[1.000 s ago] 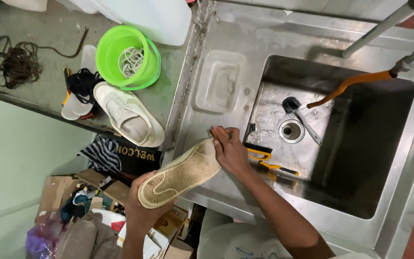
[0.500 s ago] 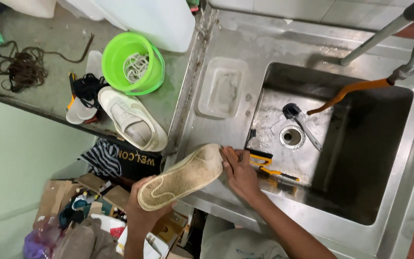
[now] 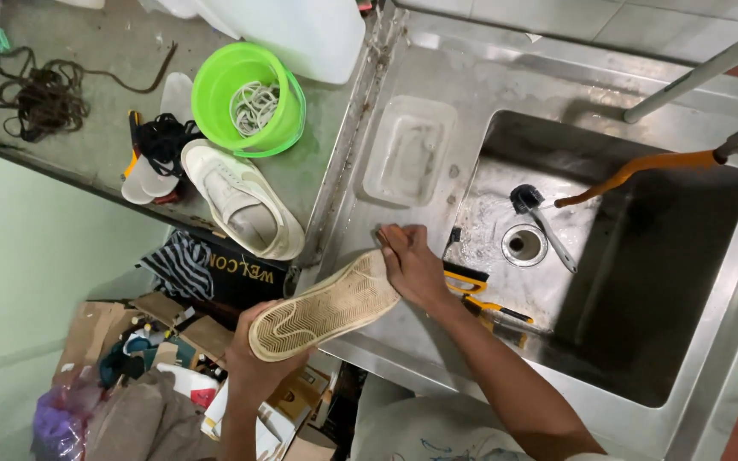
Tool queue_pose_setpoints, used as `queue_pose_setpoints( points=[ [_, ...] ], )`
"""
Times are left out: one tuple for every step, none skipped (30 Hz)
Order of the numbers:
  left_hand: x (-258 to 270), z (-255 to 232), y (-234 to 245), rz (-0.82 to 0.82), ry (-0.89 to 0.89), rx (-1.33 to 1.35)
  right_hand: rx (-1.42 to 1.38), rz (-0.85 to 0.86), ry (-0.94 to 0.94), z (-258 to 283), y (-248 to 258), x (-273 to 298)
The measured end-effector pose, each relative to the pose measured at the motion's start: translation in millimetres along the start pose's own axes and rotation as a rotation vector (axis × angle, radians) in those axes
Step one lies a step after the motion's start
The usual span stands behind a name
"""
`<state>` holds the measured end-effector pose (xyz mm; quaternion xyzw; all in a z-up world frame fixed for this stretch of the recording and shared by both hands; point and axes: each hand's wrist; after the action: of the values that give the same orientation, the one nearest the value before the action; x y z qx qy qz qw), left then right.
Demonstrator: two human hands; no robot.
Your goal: The person removes the laces from a white sneaker and places them in a green bucket. They then scrub the shoe's sole with a sponge under running water in a stainless steel sink. Another person briefly appears to rinse the bucket.
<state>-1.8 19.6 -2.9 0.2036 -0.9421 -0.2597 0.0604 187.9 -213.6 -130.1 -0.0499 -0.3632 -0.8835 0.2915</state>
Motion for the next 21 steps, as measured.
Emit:
queue_pose_setpoints(
  points=[
    [1.6, -4.1, -0.9, 0.000, -0.017, -0.008, 0.011, -0.059, 0.058, -3.6, -5.6, -1.8],
    [-2.5, -8.4, 0.9, 0.003, -0.042, -0.020, 0.017, -0.126, 0.117, -4.3, -11.0, -7.9],
    [-4.6, -10.3, 0.8, 0.003, -0.043, -0.022, 0.015, -0.127, 0.118, -5.5, -10.2, 11.3],
    [-2.8, -11.9, -0.5, 0.000, 0.048, -0.029, -0.048, -0.144, 0.084, -8.3, -9.9, 34.1],
    [-1.2, -13.6, -1.8, -0.003, 0.140, -0.037, -0.111, -0.160, 0.051, -11.0, -9.3, 56.9],
    [-5.3, -14.4, -1.5, -0.005, 0.129, -0.035, -0.109, -0.169, 0.057, -3.0, -10.0, 71.5],
    [-9.3, -15.0, -1.5, 0.005, 0.096, -0.035, -0.111, -0.182, 0.085, 4.3, -11.2, 86.2],
    [-1.6, -18.1, -0.2, 0.020, 0.085, -0.039, -0.117, -0.176, 0.101, 11.4, -14.3, 113.2],
    [-1.5, -22.7, 1.2, 0.023, 0.096, -0.040, -0.118, -0.167, 0.095, 15.2, -15.6, 96.0],
    [-2.7, -26.3, -0.4, 0.017, 0.076, -0.051, -0.099, -0.213, 0.138, 16.5, -15.5, 76.5],
    [-3.5, -30.1, -1.6, 0.012, 0.056, -0.062, -0.081, -0.260, 0.182, 18.0, -15.6, 57.5],
    [-1.1, -29.3, -3.4, 0.007, 0.063, -0.065, -0.083, -0.252, 0.185, 19.8, -11.4, 51.0],
    [1.0, -29.1, -5.3, -0.011, 0.068, -0.058, -0.101, -0.197, 0.150, 21.6, -6.7, 44.3],
    [-1.7, -28.3, -7.7, -0.018, 0.065, -0.048, -0.119, -0.154, 0.106, 22.9, -1.0, 36.4],
    [-1.9, -32.4, -6.6, -0.011, 0.063, -0.049, -0.121, -0.157, 0.101, 25.4, -8.2, 53.9],
    [-1.6, -35.4, -8.5, -0.034, -0.079, -0.144, -0.127, -0.215, 0.139, 26.0, -13.8, 69.2],
    [-1.3, -38.4, -10.1, -0.057, -0.221, -0.239, -0.133, -0.272, 0.178, 26.7, -19.7, 84.6],
    [-1.7, -42.8, -12.5, -0.057, -0.220, -0.241, -0.134, -0.271, 0.178, 25.1, -16.9, 85.3],
    [-1.9, -47.0, -15.0, -0.050, -0.214, -0.280, -0.154, -0.295, 0.261, 23.2, -14.3, 86.3],
    [2.4, -51.4, -16.1, -0.037, -0.201, -0.320, -0.176, -0.315, 0.337, 21.9, -13.8, 92.5],
    [4.8, -52.7, -14.4, -0.031, -0.194, -0.323, -0.180, -0.309, 0.330, 8.6, -15.8, 80.1]
  ],
)
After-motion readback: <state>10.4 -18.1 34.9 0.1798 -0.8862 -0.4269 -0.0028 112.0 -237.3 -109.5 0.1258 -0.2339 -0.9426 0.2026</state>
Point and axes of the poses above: each hand's wrist, its own x-axis away from the middle knuckle, its own y-axis out of the back of the hand, z = x × y
